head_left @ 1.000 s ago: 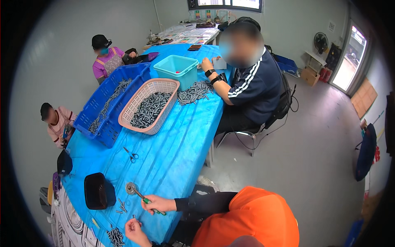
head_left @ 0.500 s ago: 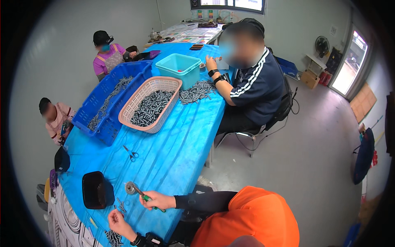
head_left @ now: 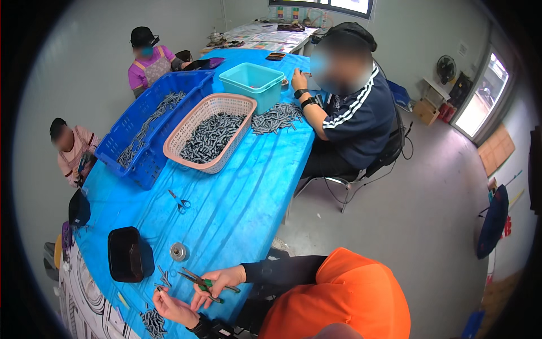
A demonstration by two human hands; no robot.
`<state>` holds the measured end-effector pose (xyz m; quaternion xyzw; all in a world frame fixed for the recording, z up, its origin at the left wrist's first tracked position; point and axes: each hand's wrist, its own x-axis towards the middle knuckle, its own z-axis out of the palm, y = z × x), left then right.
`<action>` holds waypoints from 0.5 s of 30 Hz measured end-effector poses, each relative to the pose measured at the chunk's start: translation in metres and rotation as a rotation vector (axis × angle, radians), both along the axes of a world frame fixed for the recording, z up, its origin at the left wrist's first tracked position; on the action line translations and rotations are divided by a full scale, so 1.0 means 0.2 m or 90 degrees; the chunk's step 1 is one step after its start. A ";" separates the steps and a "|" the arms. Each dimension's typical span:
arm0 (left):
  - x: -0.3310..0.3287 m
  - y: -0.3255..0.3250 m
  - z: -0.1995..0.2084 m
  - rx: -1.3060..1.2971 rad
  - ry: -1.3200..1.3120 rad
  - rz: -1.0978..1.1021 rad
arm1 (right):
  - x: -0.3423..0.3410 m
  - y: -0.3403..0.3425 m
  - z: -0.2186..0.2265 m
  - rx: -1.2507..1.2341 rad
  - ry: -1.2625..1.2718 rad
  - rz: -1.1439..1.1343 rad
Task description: Assembling small metal eyelets or tips for shoe manufacturing using pliers.
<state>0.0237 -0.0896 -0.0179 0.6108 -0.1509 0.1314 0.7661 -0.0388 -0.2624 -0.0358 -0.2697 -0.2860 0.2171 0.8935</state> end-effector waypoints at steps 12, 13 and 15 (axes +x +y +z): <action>0.11 -0.02 0.15 0.371 0.079 0.011 | 0.00 -0.12 -0.03 0.033 0.239 -0.307; 0.11 -0.03 0.15 0.377 0.105 -0.011 | 0.01 -0.12 -0.03 0.071 0.258 -0.302; 0.12 -0.03 0.14 0.400 0.142 0.009 | 0.00 -0.10 0.00 0.026 0.280 -0.292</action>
